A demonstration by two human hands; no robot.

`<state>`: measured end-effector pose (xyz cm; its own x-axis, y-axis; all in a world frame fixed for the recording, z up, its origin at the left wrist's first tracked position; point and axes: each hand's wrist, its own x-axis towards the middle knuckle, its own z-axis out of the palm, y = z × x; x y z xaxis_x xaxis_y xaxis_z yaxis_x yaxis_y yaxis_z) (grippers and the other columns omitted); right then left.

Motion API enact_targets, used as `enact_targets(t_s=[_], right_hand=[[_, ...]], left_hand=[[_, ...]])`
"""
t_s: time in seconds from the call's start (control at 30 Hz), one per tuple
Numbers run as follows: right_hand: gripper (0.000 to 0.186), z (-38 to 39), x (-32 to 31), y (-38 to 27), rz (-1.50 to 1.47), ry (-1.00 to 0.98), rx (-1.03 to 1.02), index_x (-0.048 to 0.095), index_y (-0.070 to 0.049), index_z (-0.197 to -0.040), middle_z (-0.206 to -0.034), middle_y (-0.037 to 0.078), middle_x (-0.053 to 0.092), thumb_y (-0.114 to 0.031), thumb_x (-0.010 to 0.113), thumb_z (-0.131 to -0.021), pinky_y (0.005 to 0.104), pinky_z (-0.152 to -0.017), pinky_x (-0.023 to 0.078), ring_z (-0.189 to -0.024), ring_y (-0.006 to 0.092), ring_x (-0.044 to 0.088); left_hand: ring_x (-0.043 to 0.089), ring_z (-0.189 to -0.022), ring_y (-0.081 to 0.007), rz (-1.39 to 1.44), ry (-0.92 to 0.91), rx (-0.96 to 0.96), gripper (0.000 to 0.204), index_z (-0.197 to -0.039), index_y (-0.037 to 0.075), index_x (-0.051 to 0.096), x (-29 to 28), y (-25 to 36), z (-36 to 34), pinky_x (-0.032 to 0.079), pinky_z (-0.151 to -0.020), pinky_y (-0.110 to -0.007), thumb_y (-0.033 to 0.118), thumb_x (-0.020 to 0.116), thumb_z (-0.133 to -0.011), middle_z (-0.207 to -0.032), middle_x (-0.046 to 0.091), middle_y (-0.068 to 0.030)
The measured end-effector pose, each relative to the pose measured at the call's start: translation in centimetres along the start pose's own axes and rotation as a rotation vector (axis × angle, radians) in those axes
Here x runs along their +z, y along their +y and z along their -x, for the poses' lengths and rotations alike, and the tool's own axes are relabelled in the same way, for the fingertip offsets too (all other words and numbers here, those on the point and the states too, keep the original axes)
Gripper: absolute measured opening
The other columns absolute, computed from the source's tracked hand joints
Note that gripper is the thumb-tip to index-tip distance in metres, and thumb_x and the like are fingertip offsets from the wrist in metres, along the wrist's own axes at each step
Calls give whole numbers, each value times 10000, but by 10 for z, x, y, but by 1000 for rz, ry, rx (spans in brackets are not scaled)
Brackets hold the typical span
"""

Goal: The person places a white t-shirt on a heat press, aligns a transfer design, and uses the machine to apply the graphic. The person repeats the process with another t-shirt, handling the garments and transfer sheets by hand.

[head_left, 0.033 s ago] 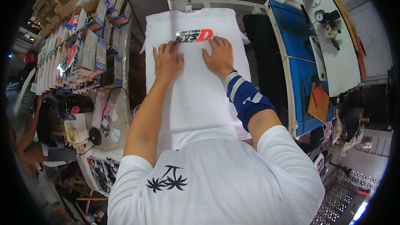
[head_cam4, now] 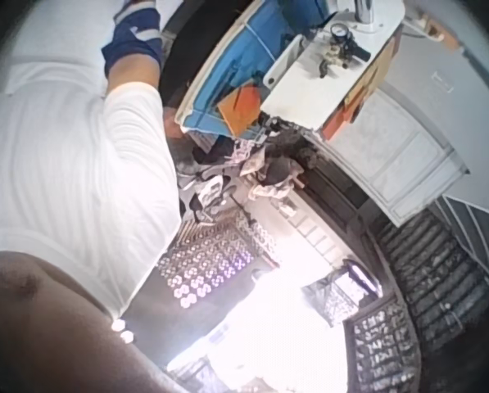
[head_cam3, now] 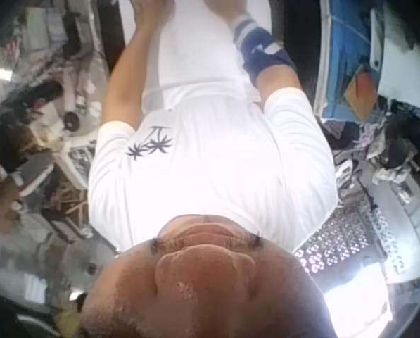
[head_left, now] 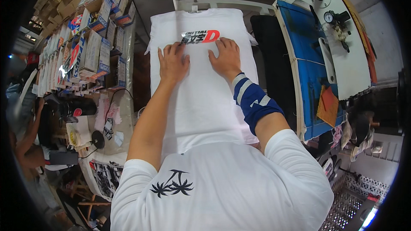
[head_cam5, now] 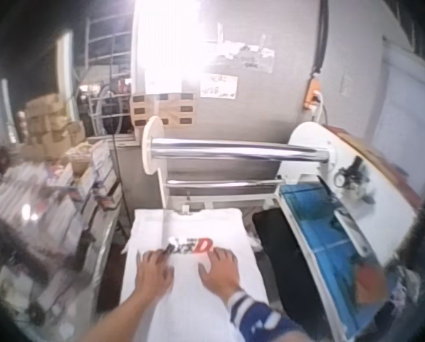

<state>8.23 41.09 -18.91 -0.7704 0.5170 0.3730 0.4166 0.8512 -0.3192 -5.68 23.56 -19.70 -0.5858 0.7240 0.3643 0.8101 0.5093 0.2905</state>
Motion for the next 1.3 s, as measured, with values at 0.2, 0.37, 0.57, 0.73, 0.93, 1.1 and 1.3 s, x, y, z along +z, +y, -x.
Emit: enact_targets(t_s=[0.2, 0.37, 0.57, 0.73, 0.93, 1.1, 1.3], right_hand=[[497, 0, 0, 1, -12, -27, 9, 636, -26, -1302, -1413, 148, 557, -354, 651, -930, 471, -1184, 300, -1367, 340, 432], [505, -9, -2, 1, -18, -42, 21, 634, -26, -1315, -1424, 150, 546, -362, 641, -938, 472, -1195, 288, -1376, 343, 422], [512, -10, -2, 1, -9, -47, 17, 621, -23, -1328, -1427, 151, 541, -358, 639, -940, 473, -1196, 287, -1378, 346, 420], [479, -9, 2, 2, 12, 28, -18, 638, -27, -1281, -1393, 149, 572, -327, 675, -910, 472, -1147, 342, -1342, 341, 461], [482, -9, 2, 4, 3, 22, -15, 639, -29, -1286, -1392, 151, 576, -327, 676, -910, 479, -1146, 346, -1341, 346, 467], [484, -9, 3, 4, 3, 13, -14, 637, -30, -1286, -1395, 150, 573, -333, 674, -911, 478, -1153, 337, -1349, 344, 459], [483, -9, 4, 4, 12, 16, -14, 640, -30, -1281, -1395, 150, 573, -337, 674, -910, 474, -1152, 336, -1349, 345, 457]], left_hand=[[463, -1320, -291, 3, 6, -3, 481, -1342, 87, 629, -1, 1, 1, 235, -1200, -653, 284, 691, -908, -1391, 546, -57], [461, -1318, -288, -16, 12, 2, 481, -1345, 88, 627, 0, 0, -8, 235, -1200, -651, 284, 687, -910, -1391, 545, -56], [460, -1316, -289, -19, 18, 6, 487, -1346, 88, 625, 2, -1, -8, 236, -1200, -650, 290, 686, -907, -1393, 541, -55], [454, -1325, -289, 2, 17, 0, 487, -1346, 89, 623, 1, -1, -8, 228, -1204, -650, 287, 686, -905, -1396, 538, -52], [440, -1351, -290, 3, -11, -18, 480, -1362, 108, 621, -1, 2, -8, 228, -1217, -625, 268, 688, -914, -1416, 530, -51], [447, -1336, -283, -19, -5, -19, 486, -1357, 96, 617, -2, 3, -8, 232, -1212, -634, 276, 687, -911, -1398, 536, -46], [449, -1334, -283, -21, -2, -12, 487, -1356, 94, 617, -2, 3, -9, 236, -1207, -642, 273, 691, -910, -1400, 535, -51]])
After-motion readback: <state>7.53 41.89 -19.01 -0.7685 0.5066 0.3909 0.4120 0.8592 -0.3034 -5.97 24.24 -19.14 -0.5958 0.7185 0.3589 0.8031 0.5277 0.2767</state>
